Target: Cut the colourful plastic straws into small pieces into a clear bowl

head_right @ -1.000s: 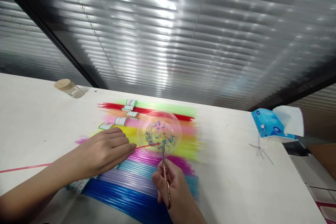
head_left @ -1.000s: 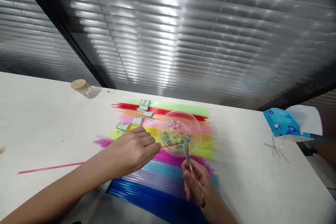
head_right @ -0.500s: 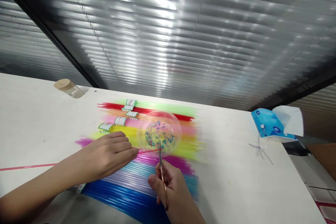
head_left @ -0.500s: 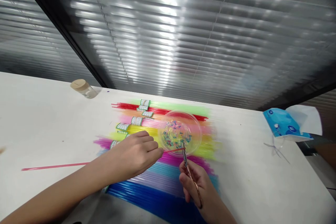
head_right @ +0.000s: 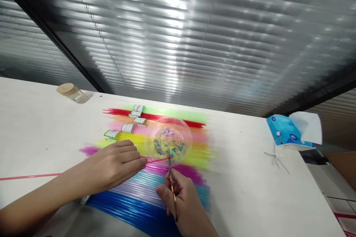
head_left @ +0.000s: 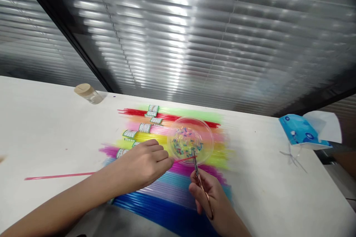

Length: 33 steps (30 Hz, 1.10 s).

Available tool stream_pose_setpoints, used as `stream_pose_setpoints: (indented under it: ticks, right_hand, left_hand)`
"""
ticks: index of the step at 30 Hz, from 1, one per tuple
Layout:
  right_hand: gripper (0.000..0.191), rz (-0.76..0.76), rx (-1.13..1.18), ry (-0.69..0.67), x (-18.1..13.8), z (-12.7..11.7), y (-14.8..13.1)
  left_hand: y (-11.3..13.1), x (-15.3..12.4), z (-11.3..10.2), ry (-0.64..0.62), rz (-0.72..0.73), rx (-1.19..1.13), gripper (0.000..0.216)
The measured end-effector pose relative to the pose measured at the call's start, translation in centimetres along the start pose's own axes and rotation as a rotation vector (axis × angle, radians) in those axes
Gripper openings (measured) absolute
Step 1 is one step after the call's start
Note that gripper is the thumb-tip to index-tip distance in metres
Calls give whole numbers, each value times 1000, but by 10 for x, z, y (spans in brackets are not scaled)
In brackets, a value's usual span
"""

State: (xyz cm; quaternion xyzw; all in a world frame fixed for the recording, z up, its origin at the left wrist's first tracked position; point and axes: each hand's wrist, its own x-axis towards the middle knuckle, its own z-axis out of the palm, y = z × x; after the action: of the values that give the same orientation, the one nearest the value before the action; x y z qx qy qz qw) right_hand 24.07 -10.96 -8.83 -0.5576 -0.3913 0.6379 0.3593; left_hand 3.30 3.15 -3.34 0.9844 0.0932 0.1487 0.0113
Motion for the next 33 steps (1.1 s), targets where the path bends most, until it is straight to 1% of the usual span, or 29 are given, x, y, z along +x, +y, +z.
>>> stream_pose_setpoints:
  ticks: [9,12,16,21,26,33]
  right_hand:
    - [62,12,-14,17,1,0,3]
    - [63,-9,14,19,-1,1,0]
    - [63,-38,-28,-7,-4,1,-3]
    - [65,-31,-33,-50,-3,0,-4]
    - [64,-19,-48,-29,-2,0,-4]
    - [61,-45,-14,-34,-1,0,0]
  left_hand:
    - [0,0,-2,-3,-3,10,29]
    - [-1,1,-4,-2,-14,24,30]
    - [-1,2,-3,16,-20,21,29]
    - [4,1,4,11,-5,7,25]
    - [9,0,9,16,5,-6,19]
    - [7,1,9,28,17,-20,16]
